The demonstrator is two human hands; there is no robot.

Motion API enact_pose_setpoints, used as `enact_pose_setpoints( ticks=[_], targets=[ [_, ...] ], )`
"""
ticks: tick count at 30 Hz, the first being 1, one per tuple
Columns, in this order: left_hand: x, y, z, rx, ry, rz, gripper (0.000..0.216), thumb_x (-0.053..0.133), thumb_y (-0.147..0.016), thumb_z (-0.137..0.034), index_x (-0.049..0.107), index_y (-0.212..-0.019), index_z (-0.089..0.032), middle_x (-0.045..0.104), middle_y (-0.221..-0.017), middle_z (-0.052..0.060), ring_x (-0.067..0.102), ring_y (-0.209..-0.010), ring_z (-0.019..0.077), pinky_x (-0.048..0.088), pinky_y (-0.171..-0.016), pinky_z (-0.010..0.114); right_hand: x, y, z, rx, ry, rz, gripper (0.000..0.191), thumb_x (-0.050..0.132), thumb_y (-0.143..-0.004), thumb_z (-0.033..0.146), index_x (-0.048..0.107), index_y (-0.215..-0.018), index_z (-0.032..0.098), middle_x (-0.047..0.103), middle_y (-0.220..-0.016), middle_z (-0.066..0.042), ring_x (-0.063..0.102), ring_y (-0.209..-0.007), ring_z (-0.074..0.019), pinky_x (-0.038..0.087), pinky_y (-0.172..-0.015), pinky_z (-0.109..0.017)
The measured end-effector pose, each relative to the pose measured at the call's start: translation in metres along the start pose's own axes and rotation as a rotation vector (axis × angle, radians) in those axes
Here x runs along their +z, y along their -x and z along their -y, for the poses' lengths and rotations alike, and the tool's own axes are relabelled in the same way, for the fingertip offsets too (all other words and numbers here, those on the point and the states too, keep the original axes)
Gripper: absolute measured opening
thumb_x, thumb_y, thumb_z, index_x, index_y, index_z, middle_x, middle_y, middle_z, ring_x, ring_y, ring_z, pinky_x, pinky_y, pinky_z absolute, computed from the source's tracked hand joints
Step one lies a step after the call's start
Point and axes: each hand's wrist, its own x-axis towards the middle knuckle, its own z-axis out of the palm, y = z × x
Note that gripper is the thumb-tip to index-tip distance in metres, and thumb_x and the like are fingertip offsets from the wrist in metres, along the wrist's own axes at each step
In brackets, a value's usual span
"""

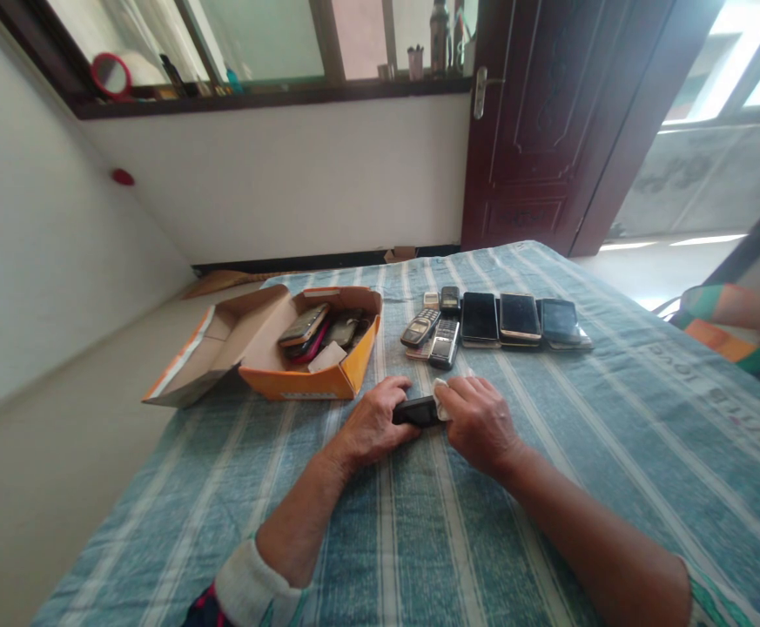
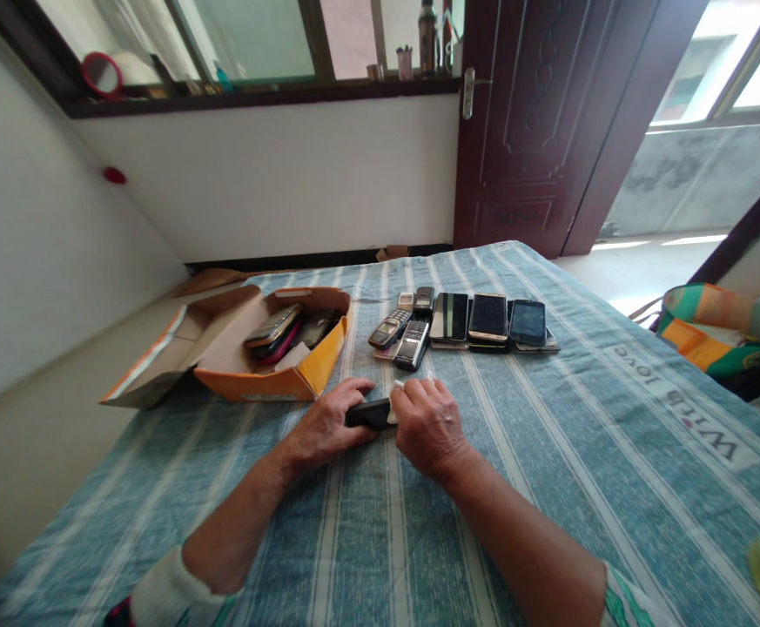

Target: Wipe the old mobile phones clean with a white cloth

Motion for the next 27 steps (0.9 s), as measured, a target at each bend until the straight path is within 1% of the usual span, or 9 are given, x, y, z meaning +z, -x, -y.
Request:
enact_pose_setpoints(
  ticks=[3, 7, 10, 15, 21, 24, 27],
  targets=[
    [0.000, 0.000, -0.001, 0.003, -0.001, -0.006, 0.017, 0.071, -0.065, -0.017, 0.058, -0.075, -0.017, 0.059, -0.121, 0.010, 0.059, -0.109, 0.0238, 0.047, -0.096, 0.036, 0.001, 0.000, 0.000, -0.009, 0.000, 0.001, 0.024, 0.044, -0.088, 0.008, 0.067, -0.087, 0.015, 0.059, -0.074, -0.006, 0.046, -0.069, -0.0197, 0.032, -0.067, -0.032],
    [0.000, 0.001, -0.002, 0.029, 0.019, -0.028, 0.027, 0.070, -0.064, -0.014, 0.062, -0.090, -0.017, 0.060, -0.117, 0.009, 0.059, -0.107, 0.0232, 0.046, -0.097, 0.036, 0.003, 0.001, 0.000, -0.023, 0.005, -0.004, 0.023, 0.044, -0.090, 0.010, 0.066, -0.091, 0.015, 0.060, -0.077, -0.007, 0.047, -0.072, -0.0205, 0.035, -0.067, -0.032],
    [0.000, 0.001, -0.002, 0.041, 0.036, -0.039, 0.030, 0.069, -0.064, -0.012, 0.063, -0.094, -0.017, 0.061, -0.115, 0.009, 0.059, -0.107, 0.0231, 0.046, -0.097, 0.037, 0.004, 0.000, 0.002, -0.032, 0.007, 0.013, 0.023, 0.044, -0.091, 0.011, 0.066, -0.093, 0.014, 0.059, -0.079, -0.008, 0.048, -0.075, -0.0217, 0.037, -0.071, -0.034],
    [-0.001, 0.000, -0.001, 0.048, 0.059, -0.034, 0.032, 0.070, -0.065, -0.012, 0.065, -0.097, -0.017, 0.061, -0.115, 0.009, 0.059, -0.108, 0.0236, 0.046, -0.099, 0.037, 0.003, -0.003, 0.007, -0.062, 0.026, 0.047, 0.022, 0.044, -0.092, 0.013, 0.066, -0.095, 0.012, 0.060, -0.084, -0.010, 0.050, -0.084, -0.0245, 0.041, -0.078, -0.038],
    [-0.003, -0.001, -0.005, 0.054, 0.068, -0.016, 0.031, 0.070, -0.066, -0.012, 0.066, -0.096, -0.017, 0.061, -0.115, 0.009, 0.059, -0.109, 0.0238, 0.045, -0.101, 0.037, 0.005, -0.003, 0.014, -0.120, 0.013, 0.023, 0.024, 0.043, -0.093, 0.013, 0.065, -0.102, 0.009, 0.061, -0.089, -0.013, 0.050, -0.095, -0.0262, 0.041, -0.087, -0.040],
    [-0.003, -0.001, -0.007, 0.054, 0.067, -0.024, 0.031, 0.068, -0.066, -0.010, 0.065, -0.097, -0.017, 0.062, -0.115, 0.008, 0.059, -0.110, 0.0235, 0.045, -0.101, 0.038, 0.004, -0.003, 0.017, -0.130, 0.011, 0.029, 0.026, 0.041, -0.094, 0.014, 0.065, -0.103, 0.009, 0.062, -0.091, -0.013, 0.050, -0.094, -0.0263, 0.040, -0.089, -0.042],
    [-0.003, -0.001, -0.006, 0.052, 0.060, -0.025, 0.030, 0.068, -0.066, -0.011, 0.066, -0.096, -0.017, 0.062, -0.115, 0.008, 0.059, -0.109, 0.0234, 0.045, -0.101, 0.038, 0.001, -0.004, 0.018, -0.120, 0.006, 0.026, 0.025, 0.041, -0.095, 0.015, 0.065, -0.099, 0.012, 0.062, -0.088, -0.010, 0.050, -0.088, -0.0240, 0.039, -0.088, -0.041]
  ],
)
